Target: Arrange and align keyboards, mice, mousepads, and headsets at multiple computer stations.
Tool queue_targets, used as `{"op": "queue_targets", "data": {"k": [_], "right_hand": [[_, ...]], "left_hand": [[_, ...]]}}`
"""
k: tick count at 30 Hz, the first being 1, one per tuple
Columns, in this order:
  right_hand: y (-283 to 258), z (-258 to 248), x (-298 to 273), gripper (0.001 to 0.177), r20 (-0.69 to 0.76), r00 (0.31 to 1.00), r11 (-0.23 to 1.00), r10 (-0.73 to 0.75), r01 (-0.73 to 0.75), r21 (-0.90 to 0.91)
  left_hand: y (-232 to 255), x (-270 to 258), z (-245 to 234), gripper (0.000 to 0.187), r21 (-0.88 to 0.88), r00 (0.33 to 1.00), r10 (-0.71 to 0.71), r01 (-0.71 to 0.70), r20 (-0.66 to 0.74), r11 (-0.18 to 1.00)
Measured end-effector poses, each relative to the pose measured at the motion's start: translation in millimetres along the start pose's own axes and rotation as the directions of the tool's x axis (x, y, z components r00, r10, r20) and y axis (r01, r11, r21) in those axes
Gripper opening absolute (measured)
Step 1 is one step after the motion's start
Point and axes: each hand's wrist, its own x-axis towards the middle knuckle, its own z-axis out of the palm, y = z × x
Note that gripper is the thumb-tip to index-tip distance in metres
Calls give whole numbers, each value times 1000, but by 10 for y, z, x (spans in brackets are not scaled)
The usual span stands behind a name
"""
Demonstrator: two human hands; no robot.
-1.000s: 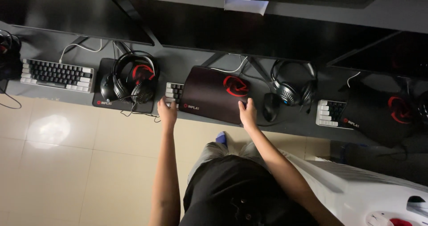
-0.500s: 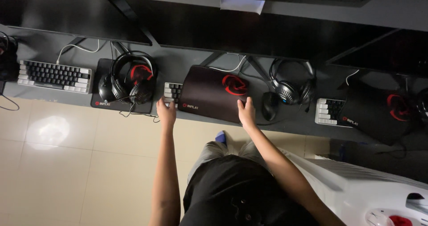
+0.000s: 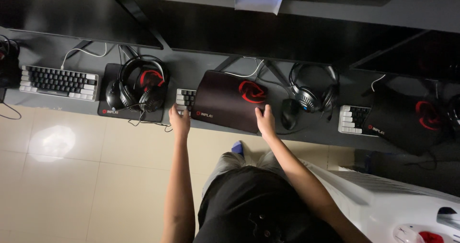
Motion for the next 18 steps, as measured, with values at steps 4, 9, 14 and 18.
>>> {"op": "queue_targets", "data": {"k": [4, 9, 14, 18], "right_hand": [[-152, -120, -20, 53, -60, 995, 996, -78, 81, 44], [-427, -410, -54, 37, 35, 998, 977, -48, 40, 210], [-641, -789, -101, 29, -11, 956, 892, -294, 278, 356], [-646, -1084, -99, 40, -49, 946, 943, -319, 322, 83]], "left_hand": [[19, -92, 80, 66, 157, 973, 228, -221, -31, 963], [708, -388, -3, 62, 218, 921, 391, -379, -10, 899], [863, -540, 233, 57, -1, 911, 391, -394, 129, 919], [1388, -734, 180, 49, -118, 918, 307, -286, 251, 951]]}}
